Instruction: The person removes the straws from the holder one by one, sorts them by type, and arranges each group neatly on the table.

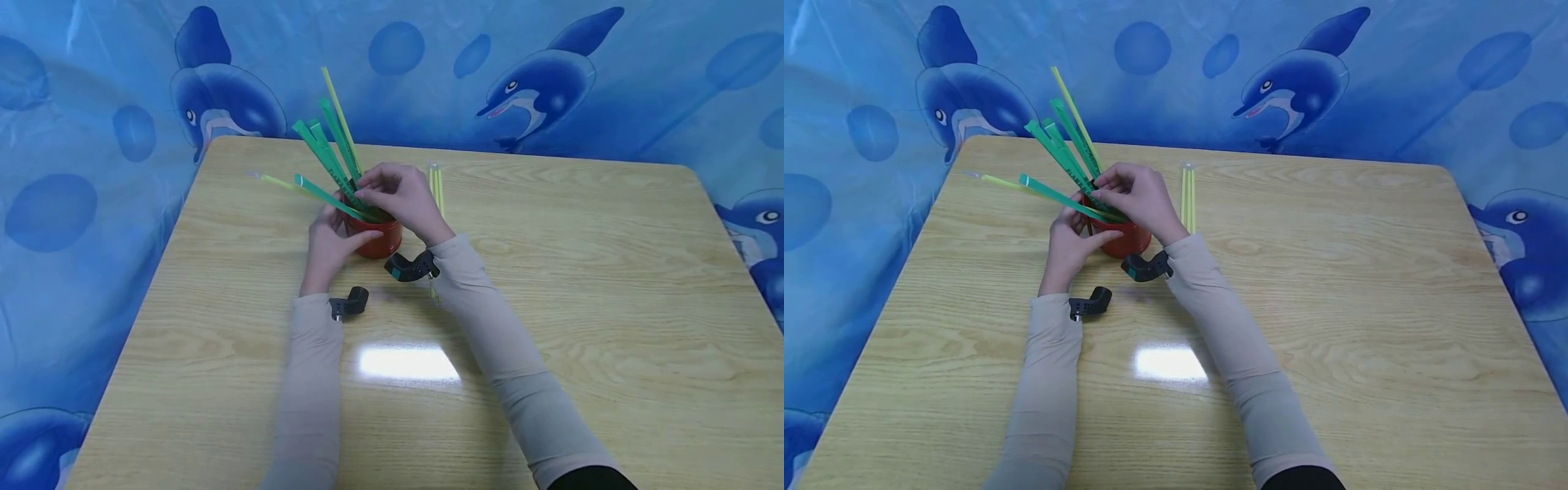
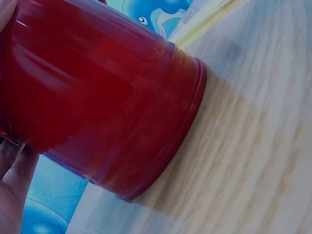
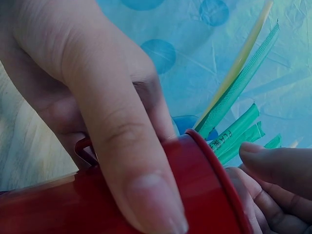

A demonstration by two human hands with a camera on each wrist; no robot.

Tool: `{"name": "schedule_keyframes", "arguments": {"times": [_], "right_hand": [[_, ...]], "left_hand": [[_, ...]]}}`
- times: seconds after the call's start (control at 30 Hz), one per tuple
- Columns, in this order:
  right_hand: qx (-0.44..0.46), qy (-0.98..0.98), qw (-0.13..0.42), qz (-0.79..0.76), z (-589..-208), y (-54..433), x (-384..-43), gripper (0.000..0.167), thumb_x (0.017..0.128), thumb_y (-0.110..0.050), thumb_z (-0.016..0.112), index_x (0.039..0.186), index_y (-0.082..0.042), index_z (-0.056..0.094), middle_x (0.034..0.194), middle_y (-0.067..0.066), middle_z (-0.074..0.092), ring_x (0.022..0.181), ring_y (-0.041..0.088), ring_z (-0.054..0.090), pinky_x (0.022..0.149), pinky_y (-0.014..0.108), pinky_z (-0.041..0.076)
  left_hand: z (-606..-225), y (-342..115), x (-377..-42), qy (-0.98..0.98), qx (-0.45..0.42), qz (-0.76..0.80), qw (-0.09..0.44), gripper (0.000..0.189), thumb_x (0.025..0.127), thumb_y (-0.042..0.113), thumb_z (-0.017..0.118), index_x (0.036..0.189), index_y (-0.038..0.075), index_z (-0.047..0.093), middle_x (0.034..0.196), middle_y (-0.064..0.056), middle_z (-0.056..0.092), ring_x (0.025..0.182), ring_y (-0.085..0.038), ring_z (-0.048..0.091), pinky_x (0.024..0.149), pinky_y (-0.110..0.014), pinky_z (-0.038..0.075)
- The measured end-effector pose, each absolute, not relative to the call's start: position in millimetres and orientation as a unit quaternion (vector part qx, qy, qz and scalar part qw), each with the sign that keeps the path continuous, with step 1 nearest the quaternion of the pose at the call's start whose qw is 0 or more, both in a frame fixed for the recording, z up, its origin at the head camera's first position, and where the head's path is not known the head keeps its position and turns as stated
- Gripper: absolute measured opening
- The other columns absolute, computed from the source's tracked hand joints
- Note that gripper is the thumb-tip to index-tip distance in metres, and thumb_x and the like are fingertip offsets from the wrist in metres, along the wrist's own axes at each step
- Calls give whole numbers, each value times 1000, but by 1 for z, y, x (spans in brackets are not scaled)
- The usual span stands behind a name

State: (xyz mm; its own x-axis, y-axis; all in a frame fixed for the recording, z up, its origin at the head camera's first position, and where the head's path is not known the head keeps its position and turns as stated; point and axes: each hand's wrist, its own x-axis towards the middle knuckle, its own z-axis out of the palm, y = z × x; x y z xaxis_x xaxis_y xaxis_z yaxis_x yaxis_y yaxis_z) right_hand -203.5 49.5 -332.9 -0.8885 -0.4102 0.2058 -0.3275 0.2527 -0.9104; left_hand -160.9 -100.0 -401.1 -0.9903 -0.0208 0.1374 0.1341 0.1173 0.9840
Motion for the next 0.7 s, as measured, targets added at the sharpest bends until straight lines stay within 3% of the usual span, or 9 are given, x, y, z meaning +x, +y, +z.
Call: {"name": "schedule_keyframes", "arguments": {"times": [0.7], "right_hand": [[-236, 784, 43, -573, -334, 49, -205, 15, 87, -8, 67, 100, 1, 69, 91, 10, 68, 80, 19, 65, 73, 30, 54]], "left_hand": [[-400, -101, -161, -751, -37, -656, 58, 70, 73, 18, 82, 135, 17, 48, 135, 0, 53, 126, -11, 46, 105, -26, 36]]}}
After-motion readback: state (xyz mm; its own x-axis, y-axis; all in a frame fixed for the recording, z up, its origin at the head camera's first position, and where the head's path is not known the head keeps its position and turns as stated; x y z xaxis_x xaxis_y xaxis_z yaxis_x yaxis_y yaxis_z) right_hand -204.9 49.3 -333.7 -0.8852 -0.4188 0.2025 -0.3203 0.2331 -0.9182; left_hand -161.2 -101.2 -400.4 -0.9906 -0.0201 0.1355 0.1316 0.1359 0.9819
